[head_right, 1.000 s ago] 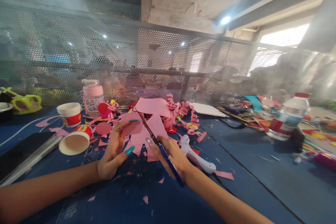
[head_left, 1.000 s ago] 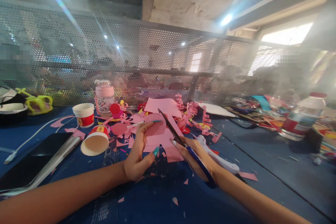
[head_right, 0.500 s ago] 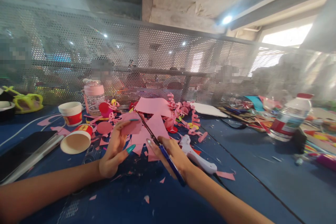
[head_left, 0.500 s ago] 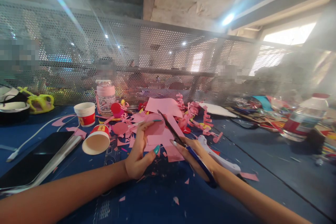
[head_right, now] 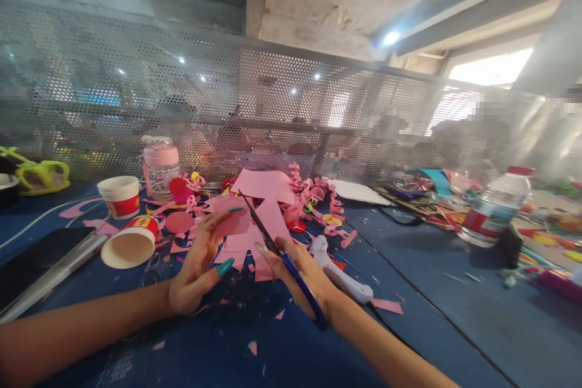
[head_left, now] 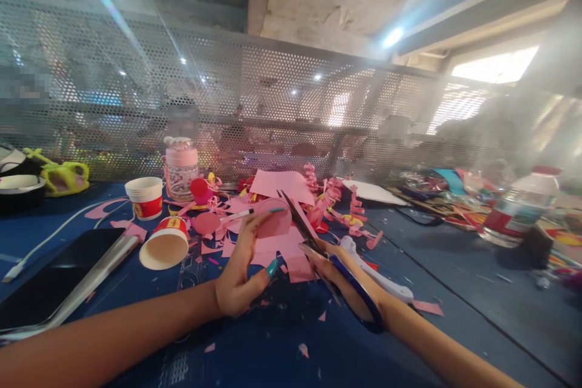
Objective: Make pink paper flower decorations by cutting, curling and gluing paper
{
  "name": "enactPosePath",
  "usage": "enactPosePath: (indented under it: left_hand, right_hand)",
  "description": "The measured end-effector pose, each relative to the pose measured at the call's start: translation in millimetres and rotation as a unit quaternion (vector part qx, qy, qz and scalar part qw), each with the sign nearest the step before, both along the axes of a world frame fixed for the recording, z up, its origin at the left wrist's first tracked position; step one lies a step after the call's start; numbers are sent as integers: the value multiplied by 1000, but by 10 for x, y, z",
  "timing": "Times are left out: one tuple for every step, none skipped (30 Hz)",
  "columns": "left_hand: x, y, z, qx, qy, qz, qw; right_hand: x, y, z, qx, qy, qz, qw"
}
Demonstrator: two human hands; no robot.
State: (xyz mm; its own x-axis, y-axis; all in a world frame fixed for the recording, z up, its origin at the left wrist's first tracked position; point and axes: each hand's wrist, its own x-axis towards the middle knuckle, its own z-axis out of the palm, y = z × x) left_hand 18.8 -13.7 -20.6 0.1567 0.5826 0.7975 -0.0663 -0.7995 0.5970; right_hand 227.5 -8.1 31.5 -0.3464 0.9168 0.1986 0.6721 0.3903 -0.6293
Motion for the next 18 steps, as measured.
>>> enactPosePath:
  left_hand:
    - [-1, -3, 3, 2, 2, -1, 1000]
    - [-1, -7, 7, 5, 5, -3, 1000]
    - [0, -12, 13, 7, 8, -4, 1000]
    - [2, -18, 21, 8, 11, -6, 1000]
    - [5, -24, 29, 9, 13, -8, 1000]
    - [9, -29, 37, 10, 13, -10, 1000]
    - [13, -34, 43, 10, 13, -12, 1000]
    - [17, -37, 47, 11, 11, -14, 1000]
    - [20, -38, 48, 13, 10, -14, 1000]
    - [22, -38, 47, 16, 8, -14, 1000]
    - [22, -36, 43, 18, 7, -14, 1000]
    - [20, -34, 37, 19, 7, -13, 1000]
    - [17, -30, 30, 18, 7, -13, 1000]
    - [12, -27, 23, 18, 7, -14, 1000]
    - [8, -25, 17, 16, 8, -16, 1000]
    - [4, -23, 14, 16, 9, -18, 1000]
    - [1, -24, 12, 17, 10, -18, 1000]
    - [-2, -26, 13, 18, 11, -19, 1000]
  right_hand:
    - [0, -1, 2, -1, -1, 1, 1000]
    - [-5, -5, 7, -3, -1, 3, 1000]
    - [-13, -10, 17, -4, -1, 4, 1000]
    - [-24, -17, 29, -5, -1, 3, 1000]
    - [-36, -26, 43, -6, -1, 1, 1000]
    - [-50, -36, 60, -6, -2, -4, 1000]
    - [-62, -48, 76, -5, -2, -8, 1000]
    - [-74, -59, 92, -3, -3, -7, 1000]
    - [-84, -71, 107, 1, -1, -5, 1000]
    - [-91, -82, 119, 8, 3, -4, 1000]
    - [-97, -91, 129, 15, 7, -1, 1000]
    - [-101, -98, 137, 21, 9, 0, 1000]
    - [-103, -103, 142, 24, 7, 0, 1000]
    - [-104, -106, 146, 24, 4, 3, 1000]
    - [-105, -106, 148, 23, 1, 11, 1000]
    - [-104, -105, 149, 19, -1, 22, 1000]
    - [-104, -103, 148, 17, 2, 27, 999]
    - [-104, -100, 146, 18, 10, 23, 1000]
